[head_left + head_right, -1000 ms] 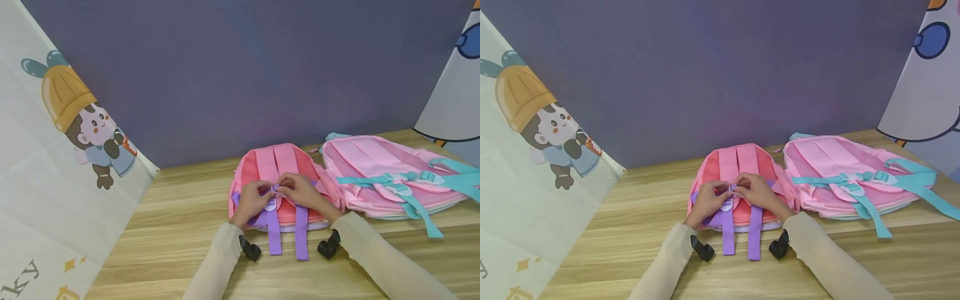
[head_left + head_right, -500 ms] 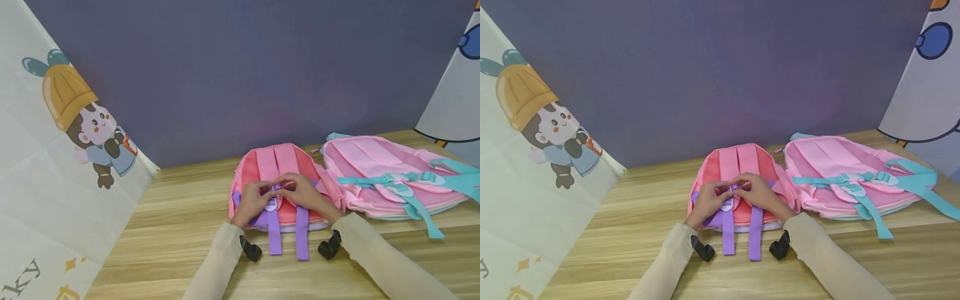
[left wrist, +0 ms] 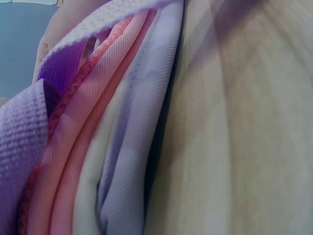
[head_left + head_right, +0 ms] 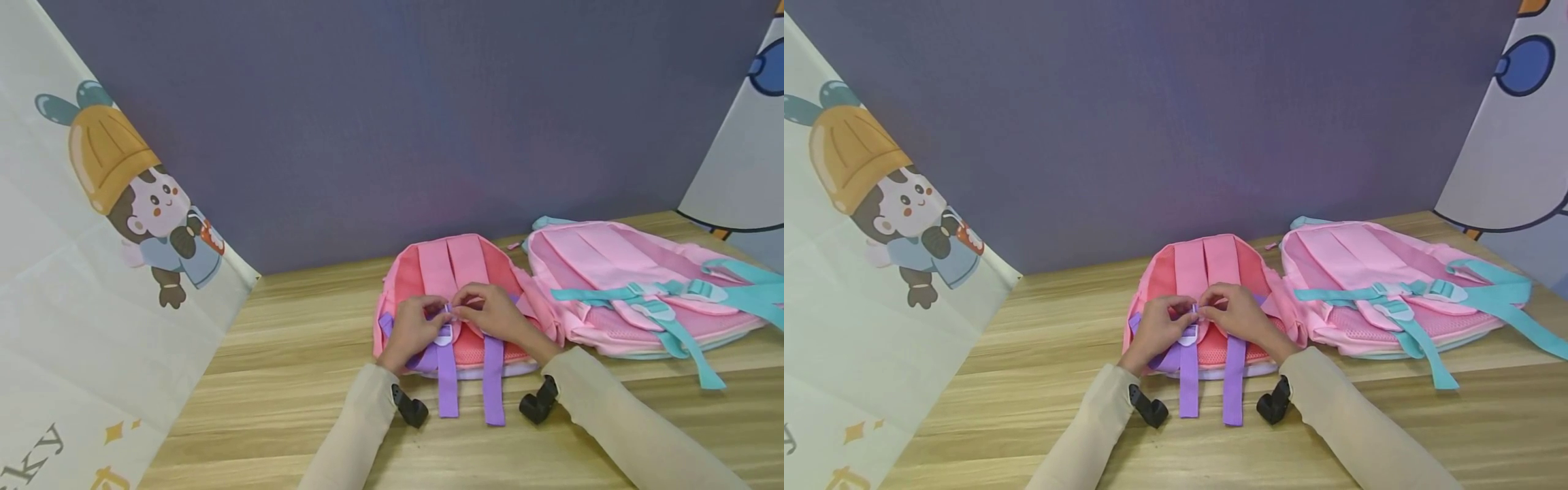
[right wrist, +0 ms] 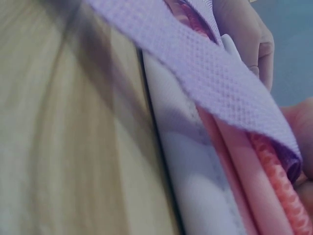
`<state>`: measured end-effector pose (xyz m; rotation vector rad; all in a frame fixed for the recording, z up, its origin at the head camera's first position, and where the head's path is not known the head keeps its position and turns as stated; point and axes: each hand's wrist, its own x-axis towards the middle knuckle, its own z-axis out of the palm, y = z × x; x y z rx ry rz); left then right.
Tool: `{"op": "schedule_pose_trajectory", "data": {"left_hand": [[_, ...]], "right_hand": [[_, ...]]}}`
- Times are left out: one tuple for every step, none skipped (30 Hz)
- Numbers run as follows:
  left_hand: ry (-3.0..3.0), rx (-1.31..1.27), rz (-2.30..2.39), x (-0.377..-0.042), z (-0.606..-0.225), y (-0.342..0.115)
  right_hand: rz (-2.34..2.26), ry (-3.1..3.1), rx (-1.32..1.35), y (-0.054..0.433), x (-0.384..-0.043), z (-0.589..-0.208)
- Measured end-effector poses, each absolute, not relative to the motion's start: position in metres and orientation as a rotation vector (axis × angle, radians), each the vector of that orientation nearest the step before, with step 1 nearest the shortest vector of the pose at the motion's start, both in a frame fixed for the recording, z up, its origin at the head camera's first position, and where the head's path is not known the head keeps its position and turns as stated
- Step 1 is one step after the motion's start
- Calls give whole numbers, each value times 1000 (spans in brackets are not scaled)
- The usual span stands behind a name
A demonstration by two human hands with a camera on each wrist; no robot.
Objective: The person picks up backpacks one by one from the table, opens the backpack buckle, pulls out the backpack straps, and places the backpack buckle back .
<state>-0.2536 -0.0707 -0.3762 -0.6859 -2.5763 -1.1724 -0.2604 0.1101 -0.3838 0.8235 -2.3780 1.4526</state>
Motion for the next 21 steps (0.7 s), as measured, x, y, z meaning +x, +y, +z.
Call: {"op": "schedule_pose_trajectory", "data": {"left_hand": [[-2575, -685, -1171, -254, -376, -71], [-2574, -681, -1174, -254, -376, -71], [-2571, -681, -1176, -254, -376, -71], [-2568, -682, -1179, -253, -376, -71], [-2565, -684, -1183, -253, -376, -71], [-2562, -687, -1188, -253, -375, -71], [-2560, -691, -1194, -253, -375, -71], [-2556, -695, -1199, -253, -375, -71], [-2554, -699, -1200, -253, -375, -71], [-2551, -703, -1202, -253, -374, -71], [-2548, -707, -1201, -253, -374, -71], [-2547, -711, -1199, -253, -374, -71], [-2545, -712, -1199, -253, -375, -70], [-2543, -715, -1198, -253, -375, -70], [-2540, -718, -1197, -253, -375, -71], [-2536, -723, -1195, -253, -375, -71], [-2533, -727, -1193, -253, -375, -71], [-2529, -732, -1192, -253, -375, -71], [-2525, -736, -1193, -253, -375, -71], [-2521, -739, -1189, -253, -375, -71], [-2517, -741, -1180, -253, -375, -71]], "right_hand": [[1456, -2375, 826, 110, -260, -384], [1457, -2373, 829, 110, -260, -383], [1457, -2372, 830, 110, -261, -384], [1460, -2370, 832, 110, -261, -384], [1466, -2368, 832, 110, -261, -384], [1471, -2365, 829, 110, -260, -384], [1473, -2360, 826, 110, -260, -384], [1476, -2356, 822, 110, -260, -384], [1479, -2350, 819, 110, -260, -384], [1481, -2344, 816, 110, -260, -384], [1485, -2338, 812, 109, -259, -383], [1485, -2333, 810, 109, -259, -384], [1485, -2329, 812, 109, -260, -384], [1487, -2327, 813, 109, -260, -384], [1490, -2327, 817, 109, -260, -384], [1493, -2329, 821, 109, -260, -384], [1497, -2330, 827, 109, -260, -384], [1492, -2336, 831, 110, -260, -384], [1490, -2342, 838, 110, -260, -384], [1487, -2347, 846, 111, -259, -384], [1479, -2354, 853, 111, -259, -384]]}}
